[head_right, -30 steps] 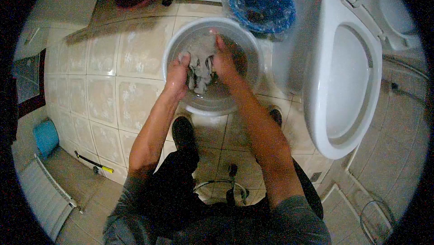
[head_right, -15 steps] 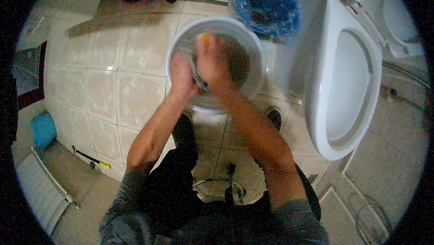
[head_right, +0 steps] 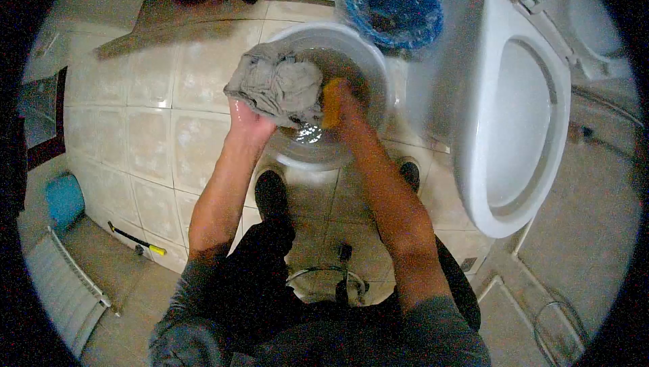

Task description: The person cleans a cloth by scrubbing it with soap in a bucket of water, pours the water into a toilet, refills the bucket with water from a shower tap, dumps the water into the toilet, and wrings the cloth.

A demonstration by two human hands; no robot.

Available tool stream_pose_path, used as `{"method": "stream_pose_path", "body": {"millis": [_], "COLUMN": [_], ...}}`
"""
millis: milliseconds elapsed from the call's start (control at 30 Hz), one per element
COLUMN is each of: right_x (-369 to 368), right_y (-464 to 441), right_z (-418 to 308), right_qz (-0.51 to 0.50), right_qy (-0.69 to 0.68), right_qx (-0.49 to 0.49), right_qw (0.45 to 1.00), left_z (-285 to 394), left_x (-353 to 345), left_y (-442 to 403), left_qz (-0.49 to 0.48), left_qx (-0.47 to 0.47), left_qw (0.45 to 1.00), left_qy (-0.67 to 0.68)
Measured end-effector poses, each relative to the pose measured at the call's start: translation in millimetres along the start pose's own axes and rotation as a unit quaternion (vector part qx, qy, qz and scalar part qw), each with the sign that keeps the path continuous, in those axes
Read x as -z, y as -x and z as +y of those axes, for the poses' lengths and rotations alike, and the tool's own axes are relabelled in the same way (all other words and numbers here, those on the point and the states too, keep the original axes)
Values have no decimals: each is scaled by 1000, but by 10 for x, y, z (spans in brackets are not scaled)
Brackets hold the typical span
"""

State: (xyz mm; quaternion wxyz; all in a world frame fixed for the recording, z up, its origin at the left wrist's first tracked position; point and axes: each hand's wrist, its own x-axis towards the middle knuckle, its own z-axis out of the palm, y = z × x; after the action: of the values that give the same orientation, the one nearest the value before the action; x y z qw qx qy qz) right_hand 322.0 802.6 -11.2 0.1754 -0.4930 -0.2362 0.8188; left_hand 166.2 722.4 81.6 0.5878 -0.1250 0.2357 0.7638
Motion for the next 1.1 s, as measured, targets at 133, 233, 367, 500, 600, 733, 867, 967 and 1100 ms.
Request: {"method": "stream_pose_path", "body": {"millis": [133, 233, 367, 500, 600, 733, 867, 967, 1100], "right_x": [93, -309, -402, -472, -686, -670, -621, -614, -605], "right_y": [-81, 139, 57, 236, 403, 258, 105, 247, 107], "right_z": [229, -120, -293, -53, -30, -86, -40, -64, -154], "right_qz": [-106, -129, -129, -12, 61, 57, 64, 35, 36], "right_qy": [-16, -39, -100, 362, 578, 539, 523, 553, 555], "right_qx": [74, 188, 196, 410, 452, 358, 369, 389, 324], "right_qw": [992, 973, 967, 837, 677, 761, 766, 736, 765], "left_z": [-111, -232, -229, -274, -392, -434, -591, -555, -472], "left_x": [244, 534, -46, 492, 502, 321, 527, 574, 302], "left_y": [-104, -148, 201, -187, -177, -79, -94, -217, 3], "left_qz": [-23, 29, 131, 31, 113, 179, 99, 175, 165], "left_qx": [25, -71, -13, 70, -7, -34, -15, -72, 99], "left_qw": [998, 966, 945, 991, 987, 974, 984, 964, 975], "left_qy": [45, -248, -301, -106, -116, -132, -144, -185, -109]}}
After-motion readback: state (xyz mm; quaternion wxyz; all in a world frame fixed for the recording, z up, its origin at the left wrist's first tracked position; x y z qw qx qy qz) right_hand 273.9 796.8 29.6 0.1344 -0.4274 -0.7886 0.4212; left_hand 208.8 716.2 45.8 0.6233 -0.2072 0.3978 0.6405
